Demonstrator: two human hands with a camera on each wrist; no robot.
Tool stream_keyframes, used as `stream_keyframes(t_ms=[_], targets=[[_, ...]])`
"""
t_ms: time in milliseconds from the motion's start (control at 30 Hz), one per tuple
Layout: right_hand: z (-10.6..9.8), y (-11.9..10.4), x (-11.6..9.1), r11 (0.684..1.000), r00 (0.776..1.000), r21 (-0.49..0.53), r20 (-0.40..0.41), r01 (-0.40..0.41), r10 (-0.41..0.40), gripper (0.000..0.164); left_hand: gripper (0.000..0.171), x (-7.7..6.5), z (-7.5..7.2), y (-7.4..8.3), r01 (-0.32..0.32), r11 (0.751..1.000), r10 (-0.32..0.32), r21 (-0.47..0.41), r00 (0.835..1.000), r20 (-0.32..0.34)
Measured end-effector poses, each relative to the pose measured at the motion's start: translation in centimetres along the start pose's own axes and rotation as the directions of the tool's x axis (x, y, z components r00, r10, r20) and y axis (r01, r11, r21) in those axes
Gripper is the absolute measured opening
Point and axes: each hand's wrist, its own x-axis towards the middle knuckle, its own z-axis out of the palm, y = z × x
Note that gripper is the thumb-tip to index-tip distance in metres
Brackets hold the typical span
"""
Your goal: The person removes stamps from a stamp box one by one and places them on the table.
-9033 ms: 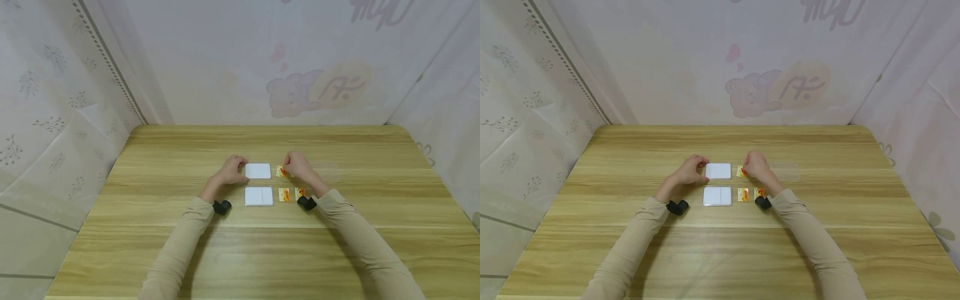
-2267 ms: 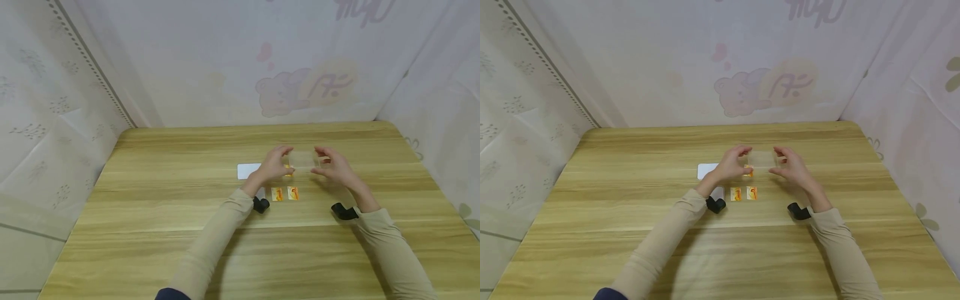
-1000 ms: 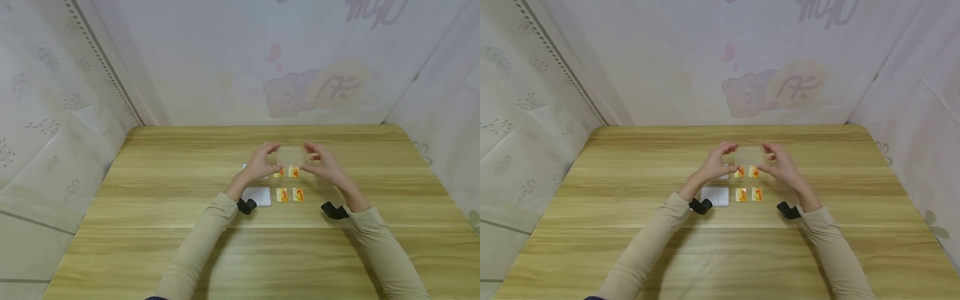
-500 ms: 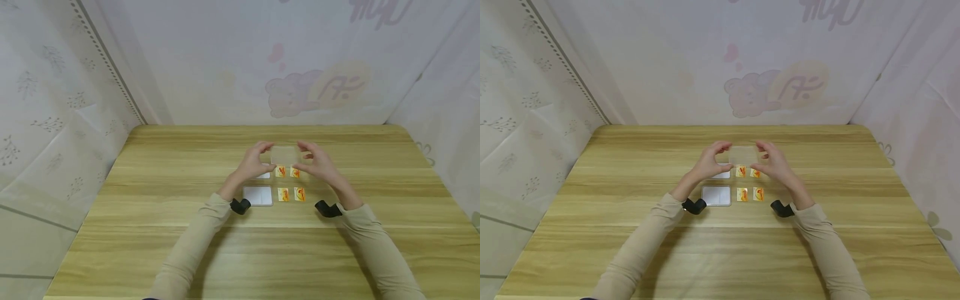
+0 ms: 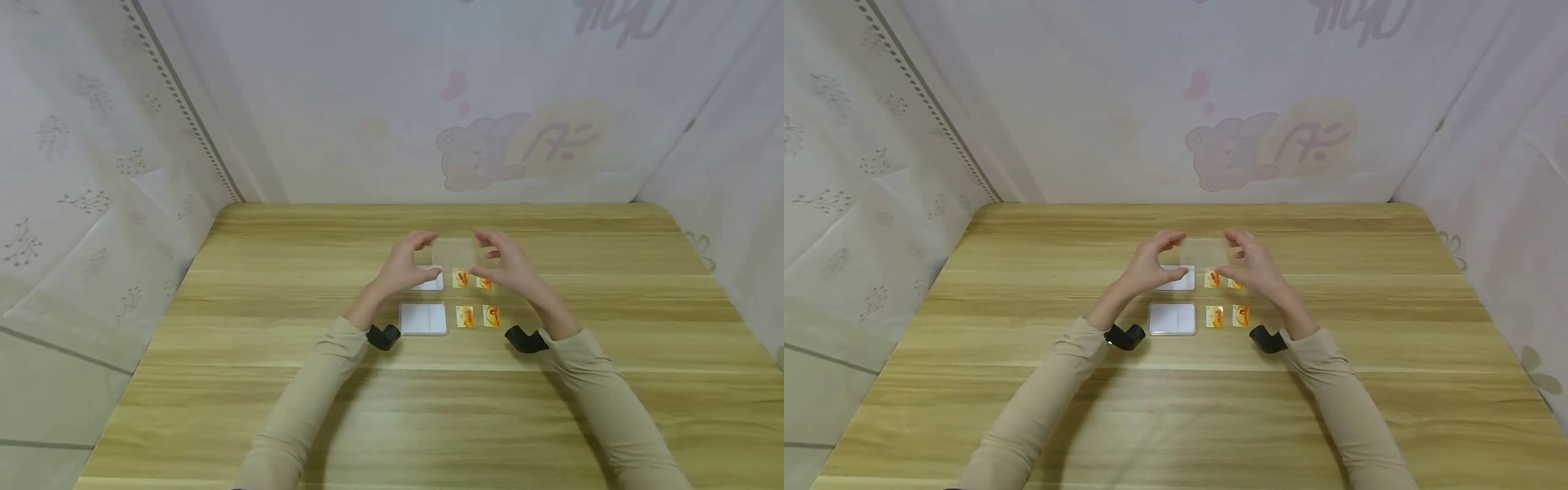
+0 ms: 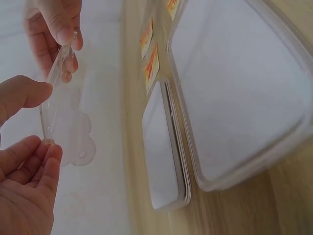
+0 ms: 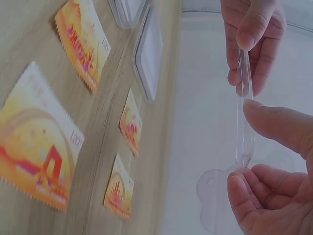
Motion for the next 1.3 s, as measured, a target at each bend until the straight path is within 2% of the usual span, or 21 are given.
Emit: stream_keyframes(t_ms=[500, 767, 1033, 1300], targets=[[1.7, -1.0, 0.7, 0.999, 1.0, 0.031, 0.025, 0.01, -0.011, 0.07, 0.061, -1.5, -1.5, -0.8, 0.007, 1.0, -0.007, 0.014, 0.999, -0.033], [2.6, -1.4, 1.0, 0.999, 0.999, 0.044, 0.031, 0.027, -0.029, 0.068, 0.06, -2.1, -2.2, -1.2, 0.0, 1.0, 0.0, -0.012, 0.999, -0.043], [3.5, -1.6, 1.3, 0.999, 0.997, 0.023, 0.079, -0.023, 0.021, 0.07, 0.06, -3.0, -2.8, -1.8, 0.037, 0.999, -0.038, -0.03, 0.999, -0.026], [4.3, -1.9, 1.5, 1.0, 0.996, 0.01, 0.087, -0.023, 0.022, 0.07, 0.061, -3.4, -3.0, -2.3, 0.081, 0.995, -0.082, -0.052, 0.996, -0.019]])
